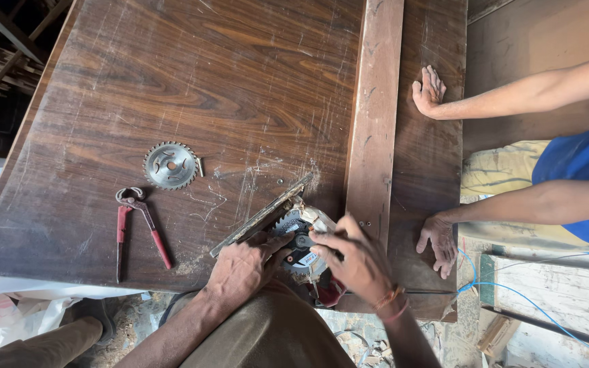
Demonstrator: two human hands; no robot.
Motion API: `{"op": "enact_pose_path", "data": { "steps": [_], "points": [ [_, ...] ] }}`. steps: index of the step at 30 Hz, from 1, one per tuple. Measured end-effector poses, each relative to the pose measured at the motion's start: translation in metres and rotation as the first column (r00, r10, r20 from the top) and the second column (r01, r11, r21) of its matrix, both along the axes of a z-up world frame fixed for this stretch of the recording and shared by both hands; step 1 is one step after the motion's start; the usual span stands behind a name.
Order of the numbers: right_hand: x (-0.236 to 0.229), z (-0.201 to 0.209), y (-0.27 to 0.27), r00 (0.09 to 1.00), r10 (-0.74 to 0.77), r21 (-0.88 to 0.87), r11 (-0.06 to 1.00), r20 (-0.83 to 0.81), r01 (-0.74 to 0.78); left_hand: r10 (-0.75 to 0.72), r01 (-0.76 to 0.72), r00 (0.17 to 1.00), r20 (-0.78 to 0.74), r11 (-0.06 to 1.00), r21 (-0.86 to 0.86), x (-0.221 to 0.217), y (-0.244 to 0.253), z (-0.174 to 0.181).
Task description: The person disassembles a circular saw on a wooden workbench, removes the blade and internal components, then reassembles it with a new blade and tightens the fasteners using a wrench. A second person stands nearby and observes.
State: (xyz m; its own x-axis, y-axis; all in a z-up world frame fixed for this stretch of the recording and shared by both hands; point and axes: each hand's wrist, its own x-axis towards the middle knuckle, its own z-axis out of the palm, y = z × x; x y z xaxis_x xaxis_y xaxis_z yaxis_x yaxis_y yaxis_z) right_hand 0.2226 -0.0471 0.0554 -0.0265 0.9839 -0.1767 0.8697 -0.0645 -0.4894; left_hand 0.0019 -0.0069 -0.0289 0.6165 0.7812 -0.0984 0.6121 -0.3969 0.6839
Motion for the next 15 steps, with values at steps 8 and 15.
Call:
{"op": "enact_pose_path", "data": {
  "steps": [8,15],
  "points": [
    [-0.043,-0.005,-0.049,0.973,-0.143,0.338,0.920,-0.182,0.199,-0.051,0.056,0.994,-0.101,0.998,0.042,0.000,-0.002,-0.020],
    [0.006,0.020,-0.010,0.993,0.030,0.323,0.944,0.118,-0.067,-0.017,0.019,1.000,-0.026,0.997,0.079,0.002,0.008,-0.004]
  ]
}}
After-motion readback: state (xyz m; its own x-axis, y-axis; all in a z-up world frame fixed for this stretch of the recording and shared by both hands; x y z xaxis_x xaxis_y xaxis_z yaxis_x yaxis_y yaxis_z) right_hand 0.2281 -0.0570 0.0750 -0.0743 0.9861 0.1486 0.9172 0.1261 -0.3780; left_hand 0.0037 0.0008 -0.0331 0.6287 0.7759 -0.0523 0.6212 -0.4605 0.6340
